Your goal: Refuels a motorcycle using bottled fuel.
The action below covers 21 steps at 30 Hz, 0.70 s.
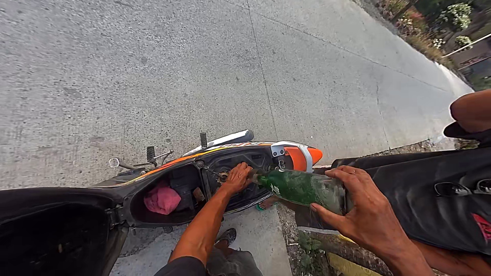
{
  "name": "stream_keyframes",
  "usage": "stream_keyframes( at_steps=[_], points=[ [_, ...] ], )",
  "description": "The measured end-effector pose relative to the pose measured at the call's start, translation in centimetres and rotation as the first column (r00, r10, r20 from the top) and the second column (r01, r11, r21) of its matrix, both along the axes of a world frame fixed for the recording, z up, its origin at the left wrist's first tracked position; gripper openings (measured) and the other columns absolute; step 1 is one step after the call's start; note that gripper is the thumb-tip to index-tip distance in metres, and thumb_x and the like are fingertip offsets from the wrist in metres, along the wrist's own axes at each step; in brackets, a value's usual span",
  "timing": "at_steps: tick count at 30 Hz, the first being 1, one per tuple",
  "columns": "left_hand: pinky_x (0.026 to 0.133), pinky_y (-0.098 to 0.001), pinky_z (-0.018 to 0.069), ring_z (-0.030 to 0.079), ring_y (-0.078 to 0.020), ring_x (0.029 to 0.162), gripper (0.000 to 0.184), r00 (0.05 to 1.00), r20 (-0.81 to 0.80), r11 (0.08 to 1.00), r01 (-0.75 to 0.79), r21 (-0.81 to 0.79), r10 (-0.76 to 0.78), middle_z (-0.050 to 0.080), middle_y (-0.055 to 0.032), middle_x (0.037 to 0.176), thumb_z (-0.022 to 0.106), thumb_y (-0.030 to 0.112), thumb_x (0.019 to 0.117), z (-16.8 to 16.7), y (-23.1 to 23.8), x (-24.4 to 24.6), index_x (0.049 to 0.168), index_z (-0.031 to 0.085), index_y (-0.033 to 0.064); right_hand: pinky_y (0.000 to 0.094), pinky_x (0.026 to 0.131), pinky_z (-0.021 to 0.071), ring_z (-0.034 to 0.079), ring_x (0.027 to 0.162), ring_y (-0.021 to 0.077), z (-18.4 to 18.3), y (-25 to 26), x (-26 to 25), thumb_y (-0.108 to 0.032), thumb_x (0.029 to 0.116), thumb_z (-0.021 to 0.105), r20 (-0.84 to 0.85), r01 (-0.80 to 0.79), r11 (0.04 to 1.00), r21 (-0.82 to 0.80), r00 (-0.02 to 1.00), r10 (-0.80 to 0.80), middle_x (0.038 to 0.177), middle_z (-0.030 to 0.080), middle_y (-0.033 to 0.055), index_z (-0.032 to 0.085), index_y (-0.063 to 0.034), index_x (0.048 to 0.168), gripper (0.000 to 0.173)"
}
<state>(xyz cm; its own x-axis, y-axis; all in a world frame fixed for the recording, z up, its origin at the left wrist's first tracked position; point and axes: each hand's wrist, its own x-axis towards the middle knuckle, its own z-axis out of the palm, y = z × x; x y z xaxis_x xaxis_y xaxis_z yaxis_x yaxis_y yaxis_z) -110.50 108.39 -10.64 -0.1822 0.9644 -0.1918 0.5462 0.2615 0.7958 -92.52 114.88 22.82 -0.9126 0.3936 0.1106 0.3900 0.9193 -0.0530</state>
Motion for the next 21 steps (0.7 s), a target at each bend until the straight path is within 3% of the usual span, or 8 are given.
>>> stream_keyframes(
  at_steps=[2, 6, 9, 12, 16, 21],
  points=[
    [0.105, -0.0514, 0.0462, 0.055, -0.0390, 0.127, 0.045, 1.000, 0.006, 1.000, 0.004, -0.013, -0.004, 0.058, -0.0245, 0.134, 0.062, 0.031, 0.0989, 0.1, 0.3, 0.3, 0.130, 0.061, -0.0008, 0.0507, 0.080, 0.0573, 0.065, 0.109, 0.0402, -0.4, -0.1, -0.3, -0.051, 0.0771, 0.077, -0.022, -0.008, 1.000, 0.014, 1.000, 0.008, 0.119, 0.066, 0.0229, 0.067, -0.0046, 0.124, 0.067],
    [0.106, -0.0502, 0.0466, 0.057, -0.0390, 0.127, 0.043, 1.000, 0.016, 0.998, -0.019, 0.056, 0.018, 0.059, -0.0245, 0.134, 0.061, 0.027, 0.0982, -0.5, -0.1, -0.1, 0.131, 0.063, -0.0003, 0.0465, 0.088, 0.0568, 0.064, 0.113, 0.0360, -0.3, 0.1, 0.2, -0.053, 0.0791, 0.076, -0.021, -0.055, 0.998, -0.011, 0.998, 0.055, 0.120, 0.067, 0.0203, 0.066, -0.0057, 0.124, 0.066],
    [0.107, -0.0509, 0.0453, 0.055, -0.0391, 0.128, 0.045, 1.000, 0.025, 1.000, -0.002, 0.004, 0.002, 0.057, -0.0246, 0.136, 0.062, 0.032, 0.0999, 0.0, 0.0, 0.2, 0.132, 0.061, -0.0008, 0.0500, 0.083, 0.0573, 0.065, 0.110, 0.0399, -0.6, 0.1, 0.2, -0.052, 0.0786, 0.077, -0.044, -0.037, 0.999, 0.010, 0.998, 0.038, 0.119, 0.067, 0.0235, 0.067, -0.0038, 0.123, 0.066],
    [0.106, -0.0503, 0.0460, 0.057, -0.0388, 0.127, 0.044, 0.999, 0.024, 0.998, -0.028, 0.054, 0.026, 0.058, -0.0246, 0.135, 0.061, 0.029, 0.0988, -0.6, -0.2, 0.1, 0.131, 0.062, -0.0002, 0.0465, 0.086, 0.0569, 0.064, 0.112, 0.0360, -0.5, 0.3, 0.3, -0.054, 0.0786, 0.076, -0.040, -0.050, 0.999, -0.022, 0.998, 0.049, 0.121, 0.067, 0.0213, 0.066, -0.0056, 0.124, 0.067],
    [0.107, -0.0506, 0.0453, 0.056, -0.0390, 0.128, 0.046, 0.999, 0.027, 0.999, -0.022, 0.028, 0.021, 0.058, -0.0247, 0.135, 0.063, 0.032, 0.0991, -0.4, 0.0, 0.2, 0.131, 0.062, -0.0002, 0.0496, 0.081, 0.0578, 0.066, 0.109, 0.0379, -0.7, 0.4, 0.1, -0.052, 0.0782, 0.077, -0.043, -0.047, 0.999, -0.007, 0.998, 0.047, 0.119, 0.068, 0.0215, 0.068, -0.0043, 0.122, 0.065],
    [0.107, -0.0502, 0.0455, 0.056, -0.0386, 0.128, 0.044, 0.999, 0.025, 0.999, -0.033, 0.040, 0.032, 0.058, -0.0245, 0.135, 0.061, 0.030, 0.0987, -0.5, -0.2, 0.1, 0.132, 0.063, 0.0006, 0.0482, 0.083, 0.0578, 0.066, 0.111, 0.0361, -0.4, 0.9, -0.1, -0.054, 0.0790, 0.075, -0.036, -0.070, 0.997, -0.009, 0.997, 0.070, 0.119, 0.069, 0.0195, 0.068, -0.0048, 0.122, 0.066]
  ],
)
